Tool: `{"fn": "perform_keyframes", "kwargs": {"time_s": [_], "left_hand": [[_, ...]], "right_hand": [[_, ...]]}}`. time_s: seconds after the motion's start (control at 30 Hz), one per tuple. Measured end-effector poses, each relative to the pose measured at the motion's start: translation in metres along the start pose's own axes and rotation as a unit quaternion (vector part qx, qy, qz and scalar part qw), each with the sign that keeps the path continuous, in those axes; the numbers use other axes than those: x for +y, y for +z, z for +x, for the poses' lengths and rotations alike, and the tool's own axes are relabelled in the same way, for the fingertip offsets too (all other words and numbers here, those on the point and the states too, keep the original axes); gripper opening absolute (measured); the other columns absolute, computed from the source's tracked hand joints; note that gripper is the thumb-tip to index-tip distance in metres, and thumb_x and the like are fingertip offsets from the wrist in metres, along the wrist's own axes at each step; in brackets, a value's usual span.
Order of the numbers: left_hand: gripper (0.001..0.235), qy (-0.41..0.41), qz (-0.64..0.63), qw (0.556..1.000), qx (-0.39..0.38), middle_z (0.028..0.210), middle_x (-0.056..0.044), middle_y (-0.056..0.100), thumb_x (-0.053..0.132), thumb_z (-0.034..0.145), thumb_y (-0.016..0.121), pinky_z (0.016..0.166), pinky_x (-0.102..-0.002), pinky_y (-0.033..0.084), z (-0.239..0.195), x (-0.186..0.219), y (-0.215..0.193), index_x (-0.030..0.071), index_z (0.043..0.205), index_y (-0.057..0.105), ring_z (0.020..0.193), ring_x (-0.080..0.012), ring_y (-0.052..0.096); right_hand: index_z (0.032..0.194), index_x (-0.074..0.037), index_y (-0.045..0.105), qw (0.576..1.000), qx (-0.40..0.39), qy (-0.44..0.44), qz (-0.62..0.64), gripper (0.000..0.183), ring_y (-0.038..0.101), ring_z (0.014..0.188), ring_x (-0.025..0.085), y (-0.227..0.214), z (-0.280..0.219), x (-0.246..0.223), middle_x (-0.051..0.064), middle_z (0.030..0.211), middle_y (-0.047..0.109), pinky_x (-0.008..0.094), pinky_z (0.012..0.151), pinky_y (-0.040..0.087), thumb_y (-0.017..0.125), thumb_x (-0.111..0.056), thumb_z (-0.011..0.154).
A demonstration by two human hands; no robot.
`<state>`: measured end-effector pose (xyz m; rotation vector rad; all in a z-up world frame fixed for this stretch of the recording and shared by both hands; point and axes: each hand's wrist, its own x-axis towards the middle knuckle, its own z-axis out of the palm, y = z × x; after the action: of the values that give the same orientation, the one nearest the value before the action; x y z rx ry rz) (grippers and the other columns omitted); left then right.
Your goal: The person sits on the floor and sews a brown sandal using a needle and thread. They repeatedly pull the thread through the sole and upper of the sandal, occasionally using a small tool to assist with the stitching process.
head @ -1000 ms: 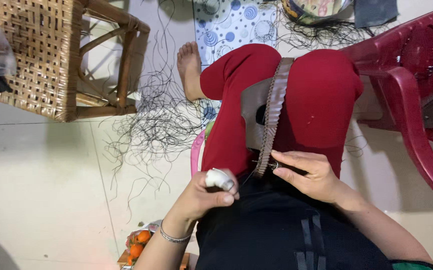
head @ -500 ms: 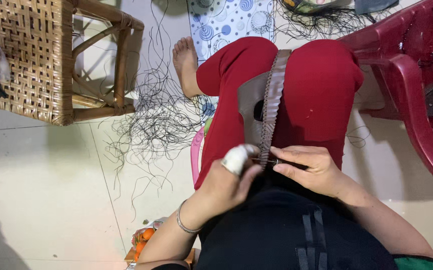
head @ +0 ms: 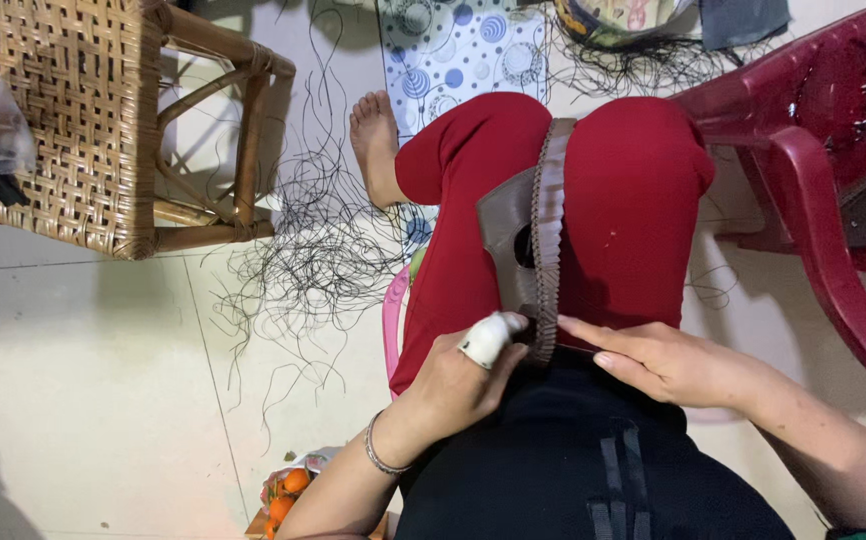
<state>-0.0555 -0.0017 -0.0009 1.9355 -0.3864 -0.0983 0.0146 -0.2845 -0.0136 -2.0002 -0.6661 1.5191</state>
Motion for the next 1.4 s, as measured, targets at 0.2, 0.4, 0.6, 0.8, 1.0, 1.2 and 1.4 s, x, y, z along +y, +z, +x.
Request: {"fn": "perform_keyframes", "kwargs": {"time_s": [0.2,0.4,0.6,0.8,1.0,1.2,1.4], "left_hand": [[0.079,-0.058,0.169,0.984,-0.021,0.079,-0.020,0.068,0.041,0.077,0.084,0.062,-0.049,0.059,0.021,0.012,0.011,-0.005,0.135,0.058,0.073,-0.0389,0.072],[0.056,-0.051,0.144,0.988,0.005,0.075,-0.023,0.064,0.021,0.085,0.075,0.060,-0.049,0.057,0.020,0.004,0.016,-0.008,0.130,0.061,0.070,-0.0428,0.069],[0.056,-0.050,0.206,0.977,0.023,0.066,-0.022,0.062,0.018,0.082,0.073,0.056,-0.051,0.054,0.024,0.000,0.023,-0.007,0.131,0.062,0.063,-0.0425,0.067],[0.023,-0.040,0.303,0.952,0.027,0.056,-0.007,0.056,0.027,0.085,0.070,0.047,-0.044,0.049,0.042,0.023,0.021,0.009,0.073,0.068,0.055,-0.0311,0.064],[0.018,-0.012,0.278,0.961,-0.008,0.057,-0.015,0.059,0.017,0.084,0.068,0.050,-0.047,0.049,0.049,0.037,0.017,0.002,0.074,0.069,0.055,-0.0365,0.064],[0.076,-0.021,0.308,0.949,-0.068,0.062,-0.006,0.055,0.025,0.093,0.069,0.062,-0.044,0.046,0.021,-0.007,0.051,0.004,0.160,0.037,0.057,-0.0309,0.058],[0.068,-0.033,0.284,0.957,-0.054,0.062,-0.007,0.057,0.025,0.097,0.065,0.071,-0.042,0.044,0.022,-0.004,0.045,0.006,0.158,0.040,0.057,-0.0317,0.057]], "right_hand": [[0.155,-0.012,0.046,0.974,0.192,-0.118,-0.015,0.055,0.072,0.108,0.046,0.031,0.006,-0.016,0.026,0.123,0.072,0.055,0.088,0.061,0.051,-0.025,0.101],[0.159,-0.033,0.038,0.977,0.208,0.023,-0.050,0.061,0.076,0.104,0.037,0.044,-0.039,0.016,0.012,0.118,0.076,0.050,0.084,0.065,0.047,-0.037,0.099],[0.157,-0.030,0.045,0.960,0.271,0.013,0.066,0.060,0.073,0.109,0.038,0.042,-0.019,-0.003,0.016,0.126,0.073,0.050,0.088,0.063,0.054,-0.030,0.097],[0.125,0.017,0.053,0.704,0.271,-0.263,0.602,0.041,0.043,0.031,0.014,0.082,0.060,0.019,0.008,0.050,0.044,0.026,0.025,0.045,0.042,-0.019,0.108],[0.111,0.012,0.055,0.668,0.331,-0.291,0.599,0.030,0.040,0.031,0.009,0.084,0.038,0.017,0.003,0.053,0.037,0.026,0.022,0.045,0.042,-0.015,0.106],[0.106,-0.003,0.061,0.675,0.306,-0.275,0.613,0.019,0.034,0.043,0.012,0.076,-0.030,0.029,0.003,0.061,0.037,0.026,0.037,0.027,0.046,-0.014,0.108],[0.095,-0.025,0.061,0.619,0.455,-0.194,0.610,0.022,0.023,0.039,0.005,0.051,-0.097,0.028,-0.007,0.060,0.028,0.022,0.031,0.018,0.049,-0.036,0.110]]}}
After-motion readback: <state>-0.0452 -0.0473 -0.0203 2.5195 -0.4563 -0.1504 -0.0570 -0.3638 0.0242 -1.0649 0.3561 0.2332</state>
